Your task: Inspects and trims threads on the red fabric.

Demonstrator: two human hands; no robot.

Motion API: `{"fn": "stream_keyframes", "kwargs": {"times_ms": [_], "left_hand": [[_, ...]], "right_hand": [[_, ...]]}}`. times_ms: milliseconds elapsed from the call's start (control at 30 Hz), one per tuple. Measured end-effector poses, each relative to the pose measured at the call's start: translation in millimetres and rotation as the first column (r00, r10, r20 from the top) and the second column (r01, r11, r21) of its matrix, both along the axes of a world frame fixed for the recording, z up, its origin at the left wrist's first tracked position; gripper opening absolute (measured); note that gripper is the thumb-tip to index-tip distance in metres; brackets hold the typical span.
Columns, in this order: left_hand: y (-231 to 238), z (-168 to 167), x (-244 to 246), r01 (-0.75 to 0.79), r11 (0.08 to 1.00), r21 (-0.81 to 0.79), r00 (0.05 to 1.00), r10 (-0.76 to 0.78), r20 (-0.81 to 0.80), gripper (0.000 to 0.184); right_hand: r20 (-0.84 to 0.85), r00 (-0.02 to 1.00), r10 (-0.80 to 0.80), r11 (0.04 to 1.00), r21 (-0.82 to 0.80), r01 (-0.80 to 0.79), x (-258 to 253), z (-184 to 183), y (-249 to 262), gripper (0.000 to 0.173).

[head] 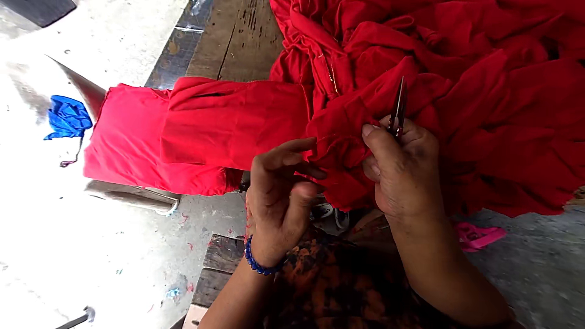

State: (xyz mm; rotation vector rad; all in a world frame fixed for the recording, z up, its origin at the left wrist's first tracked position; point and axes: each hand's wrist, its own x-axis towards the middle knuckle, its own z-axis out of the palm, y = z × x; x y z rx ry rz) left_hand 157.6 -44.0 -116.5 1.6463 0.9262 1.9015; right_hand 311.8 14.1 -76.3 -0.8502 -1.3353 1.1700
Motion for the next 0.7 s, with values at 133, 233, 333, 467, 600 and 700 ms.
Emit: {"fn": "stream_keyframes", "kwargs": {"times_ms": [133, 233, 333, 467, 600, 700], "left_hand": [[4, -2, -4, -0.117, 0.993, -0.008, 0.977, 0.114, -0.182, 0.030], [3, 0, -5, -0.101, 0.993, -0.064, 0.987, 0.092, -0.135, 0.031], [0, 7, -5, 0.017, 0.990, -0.136, 0.998, -0.024, -0.052, 0.033], [1, 11, -2, 0.075, 0.966, -0.246, 0.997, -0.076, 0.006, 0.018], [4, 8, 1, 0.003, 0.966, -0.258, 1.000, -0.010, -0.027, 0.002], [1, 8, -1, 0.014, 0.967, -0.256, 1.000, -0.012, 0.010, 0.008]], "right_hand": [[0.018, 0.999, 0.043, 0.999, -0.007, -0.043, 3, 5, 2, 0.023], [0.038, 0.998, 0.052, 0.999, 0.012, -0.052, 3, 8, 4, 0.023], [0.037, 0.995, 0.089, 0.996, 0.026, -0.090, 4, 8, 6, 0.023], [0.066, 0.988, 0.141, 0.988, 0.056, -0.145, 4, 7, 6, 0.021], [0.063, 0.985, 0.159, 0.984, 0.074, -0.164, 3, 6, 9, 0.021], [0.082, 0.985, 0.150, 0.984, 0.080, -0.156, 3, 4, 11, 0.021]]}}
